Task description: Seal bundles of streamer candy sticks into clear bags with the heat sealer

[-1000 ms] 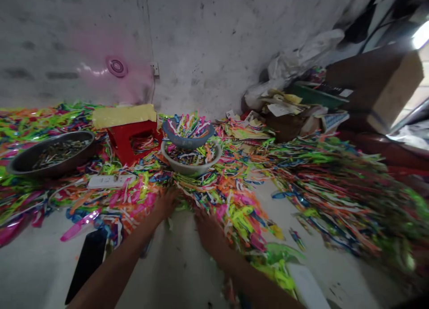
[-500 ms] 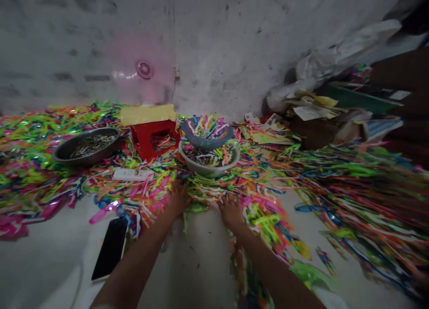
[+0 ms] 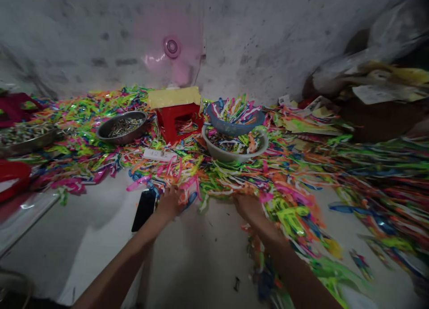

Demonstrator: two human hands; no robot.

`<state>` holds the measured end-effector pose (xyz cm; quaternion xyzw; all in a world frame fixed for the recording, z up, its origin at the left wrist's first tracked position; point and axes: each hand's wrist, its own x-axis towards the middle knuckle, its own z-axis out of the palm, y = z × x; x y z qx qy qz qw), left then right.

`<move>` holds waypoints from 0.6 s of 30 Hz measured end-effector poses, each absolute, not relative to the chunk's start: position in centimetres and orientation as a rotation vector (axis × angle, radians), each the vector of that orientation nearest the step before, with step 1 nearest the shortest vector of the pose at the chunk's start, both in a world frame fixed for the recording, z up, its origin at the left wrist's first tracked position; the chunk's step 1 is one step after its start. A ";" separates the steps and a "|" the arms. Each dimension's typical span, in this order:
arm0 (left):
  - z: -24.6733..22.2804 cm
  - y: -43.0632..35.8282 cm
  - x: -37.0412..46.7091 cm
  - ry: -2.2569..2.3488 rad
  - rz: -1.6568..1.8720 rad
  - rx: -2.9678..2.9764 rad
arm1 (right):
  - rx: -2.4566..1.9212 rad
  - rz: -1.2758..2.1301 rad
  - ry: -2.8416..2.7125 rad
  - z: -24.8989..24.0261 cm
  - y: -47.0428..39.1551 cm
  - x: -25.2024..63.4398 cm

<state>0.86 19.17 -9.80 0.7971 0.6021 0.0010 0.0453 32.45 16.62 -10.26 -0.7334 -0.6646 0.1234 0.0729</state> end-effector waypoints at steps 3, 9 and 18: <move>-11.3 17.6 1.1 1.915 -0.105 2.418 | -2.265 0.483 -1.869 -10.6 15.8 30.1; -11.8 22.2 1.2 1.851 -0.079 2.545 | -1.674 0.311 -2.274 -13.2 14.7 22.7; -8.5 13.8 -3.8 2.110 0.091 2.223 | -1.591 0.342 -2.292 -14.5 17.8 24.2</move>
